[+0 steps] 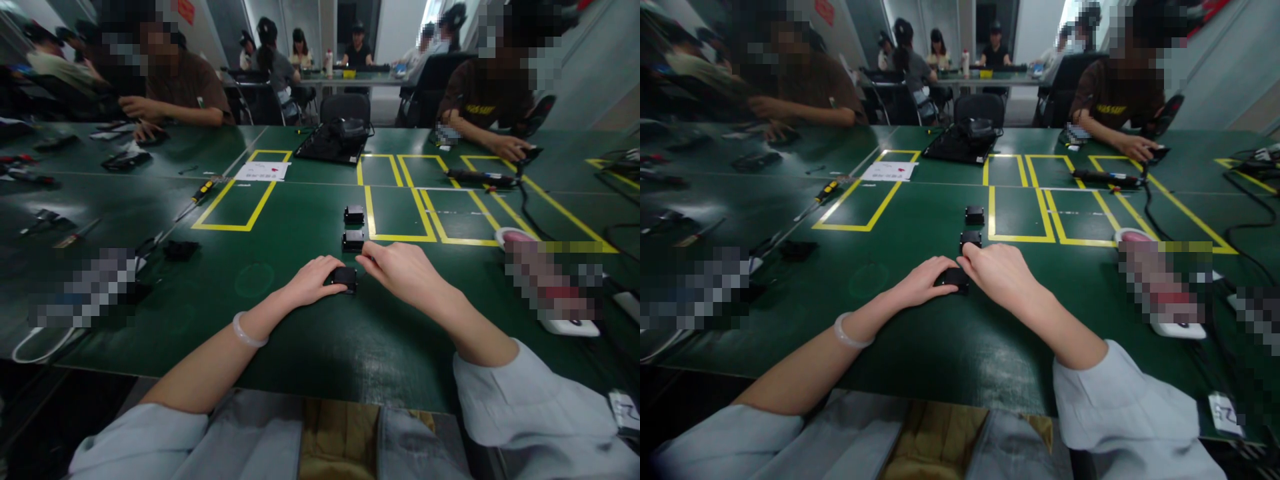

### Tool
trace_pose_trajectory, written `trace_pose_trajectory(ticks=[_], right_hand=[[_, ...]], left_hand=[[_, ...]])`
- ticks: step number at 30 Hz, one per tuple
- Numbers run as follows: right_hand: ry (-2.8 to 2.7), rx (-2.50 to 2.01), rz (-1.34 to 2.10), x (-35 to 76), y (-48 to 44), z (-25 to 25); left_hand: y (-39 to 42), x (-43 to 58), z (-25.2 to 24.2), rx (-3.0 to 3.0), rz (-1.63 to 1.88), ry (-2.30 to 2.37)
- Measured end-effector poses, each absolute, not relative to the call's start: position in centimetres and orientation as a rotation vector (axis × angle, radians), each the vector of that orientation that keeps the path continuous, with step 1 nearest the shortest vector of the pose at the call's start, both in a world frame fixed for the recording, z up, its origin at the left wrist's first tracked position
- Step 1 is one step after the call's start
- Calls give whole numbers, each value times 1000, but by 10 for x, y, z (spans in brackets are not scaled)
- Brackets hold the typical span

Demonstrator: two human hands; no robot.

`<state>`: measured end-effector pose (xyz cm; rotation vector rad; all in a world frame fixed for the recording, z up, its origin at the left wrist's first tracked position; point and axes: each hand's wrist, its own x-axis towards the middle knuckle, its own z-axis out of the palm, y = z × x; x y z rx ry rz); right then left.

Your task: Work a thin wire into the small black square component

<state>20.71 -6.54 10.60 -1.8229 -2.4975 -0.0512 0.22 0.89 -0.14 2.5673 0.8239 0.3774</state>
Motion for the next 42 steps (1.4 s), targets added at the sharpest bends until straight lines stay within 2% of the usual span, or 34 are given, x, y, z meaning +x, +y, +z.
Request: trace_pose_trajectory(ticks=[9, 20, 27, 36, 42], right_hand=[[-2513, -1613, 117, 211, -64, 104], [-2478, -1774, -1, 200, -61, 102], [-2481, -1613, 117, 207, -63, 103], [-2511, -1727, -13, 202, -64, 105], [-2569, -1561, 71, 203, -68, 106]], left_hand=[[10, 1, -4, 2576, 378, 838], [11, 0, -4, 2583, 371, 834], [11, 0, -4, 2583, 385, 830], [11, 0, -5, 2578, 397, 830], [10, 0, -4, 2570, 392, 832]])
